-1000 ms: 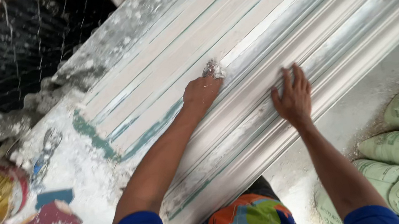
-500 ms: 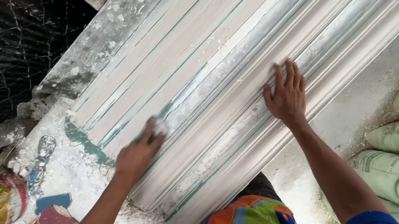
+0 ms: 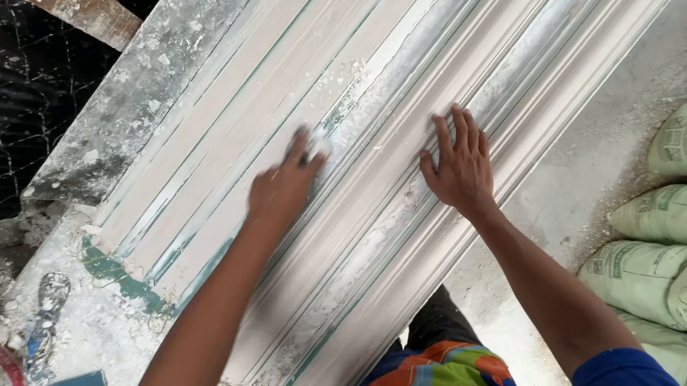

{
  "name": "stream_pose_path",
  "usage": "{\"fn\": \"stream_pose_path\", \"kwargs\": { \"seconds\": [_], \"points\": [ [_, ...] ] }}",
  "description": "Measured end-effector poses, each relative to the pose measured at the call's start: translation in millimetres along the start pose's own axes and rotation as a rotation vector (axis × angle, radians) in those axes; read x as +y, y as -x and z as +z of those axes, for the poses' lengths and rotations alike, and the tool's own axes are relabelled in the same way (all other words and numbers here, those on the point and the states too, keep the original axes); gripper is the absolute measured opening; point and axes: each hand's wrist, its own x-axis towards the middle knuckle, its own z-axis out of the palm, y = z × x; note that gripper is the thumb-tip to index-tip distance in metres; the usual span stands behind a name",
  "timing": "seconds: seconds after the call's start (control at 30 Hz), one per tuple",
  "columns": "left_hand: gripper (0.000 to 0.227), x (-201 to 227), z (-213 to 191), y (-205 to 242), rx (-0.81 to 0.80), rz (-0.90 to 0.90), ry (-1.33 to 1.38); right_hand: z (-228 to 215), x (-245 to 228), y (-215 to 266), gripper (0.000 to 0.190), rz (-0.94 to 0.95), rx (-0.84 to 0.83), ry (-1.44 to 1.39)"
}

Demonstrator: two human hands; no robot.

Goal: The person cleans and trims edges of gypsum molding strips on a work table using a small putty knife.

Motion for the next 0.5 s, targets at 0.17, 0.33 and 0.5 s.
{"fn": "stream_pose_path", "kwargs": {
  "seconds": [0.17, 0.33, 0.5],
  "points": [
    [0.077, -58, 54, 109, -0.136, -0.081, -0.139, -1, -1, 0, 0.063, -0.011, -0.003, -0.007],
    [0.071, -43, 51, 77, -0.185, -0.094, -0.223, 10, 2, -1, 0.065, -0.064, 0.119, 0.061],
    [0.062, 53, -10, -115, -0.009, 0.033, -0.081, 24, 8, 1, 0.069, -0.051, 0.098, 0.01]
  ]
}}
